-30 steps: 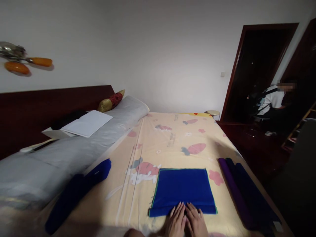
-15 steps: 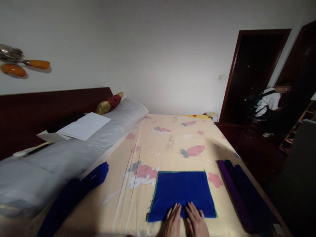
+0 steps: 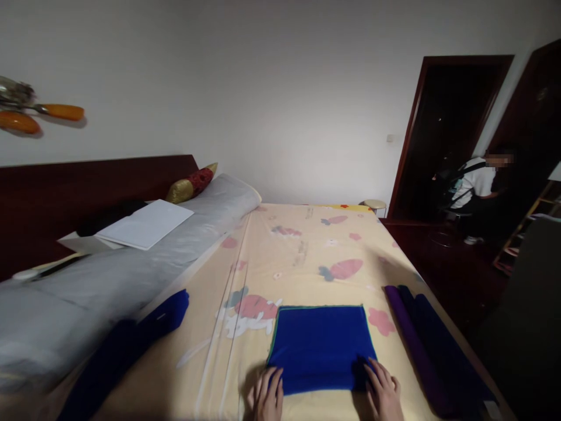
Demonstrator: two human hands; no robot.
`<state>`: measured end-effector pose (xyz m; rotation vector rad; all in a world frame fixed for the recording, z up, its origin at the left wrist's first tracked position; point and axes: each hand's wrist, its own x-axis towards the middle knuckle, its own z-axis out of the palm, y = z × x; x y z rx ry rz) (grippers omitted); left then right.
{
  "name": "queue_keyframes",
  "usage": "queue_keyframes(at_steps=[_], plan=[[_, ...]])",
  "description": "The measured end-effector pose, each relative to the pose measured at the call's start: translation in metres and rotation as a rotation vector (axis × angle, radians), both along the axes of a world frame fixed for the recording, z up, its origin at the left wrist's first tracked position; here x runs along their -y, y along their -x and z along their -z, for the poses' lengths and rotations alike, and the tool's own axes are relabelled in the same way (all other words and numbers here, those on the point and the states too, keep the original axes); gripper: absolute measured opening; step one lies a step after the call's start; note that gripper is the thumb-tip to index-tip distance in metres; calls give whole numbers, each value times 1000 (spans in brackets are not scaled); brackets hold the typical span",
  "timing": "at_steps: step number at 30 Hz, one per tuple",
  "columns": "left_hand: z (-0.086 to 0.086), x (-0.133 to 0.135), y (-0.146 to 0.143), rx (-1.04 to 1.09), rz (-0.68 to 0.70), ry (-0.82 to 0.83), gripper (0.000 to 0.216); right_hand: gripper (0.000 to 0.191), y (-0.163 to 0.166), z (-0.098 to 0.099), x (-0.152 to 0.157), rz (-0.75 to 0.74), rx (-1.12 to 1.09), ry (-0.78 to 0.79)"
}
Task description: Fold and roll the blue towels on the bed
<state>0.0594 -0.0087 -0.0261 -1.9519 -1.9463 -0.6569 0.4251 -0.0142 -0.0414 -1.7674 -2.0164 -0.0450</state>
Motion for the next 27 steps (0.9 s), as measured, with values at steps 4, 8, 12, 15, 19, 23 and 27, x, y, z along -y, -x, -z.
queue_keyframes(at_steps=[4, 8, 12, 15, 19, 23, 27], plan=[[24, 13, 3, -42, 93, -46, 42, 47, 8, 12, 10, -26, 7, 14], [24, 16, 8, -18, 94, 32, 47, 40, 7, 19, 9, 11, 0, -20], [-15, 7, -2, 92, 31, 215, 45, 29, 8, -2, -1, -38, -61, 39], [-50, -3, -9, 156, 66, 340, 40, 24, 8, -25, -7, -90, -88, 67], [-72, -10, -6, 191, 35, 482, 29, 14, 4, -45, -9, -135, -76, 122], [-70, -12, -3, 184, -17, 562, 26, 21, 2, -45, -9, -103, -34, 194], [-54, -7, -29, 166, -113, 502, 41, 32, 22, -33, -9, 72, -4, 139]])
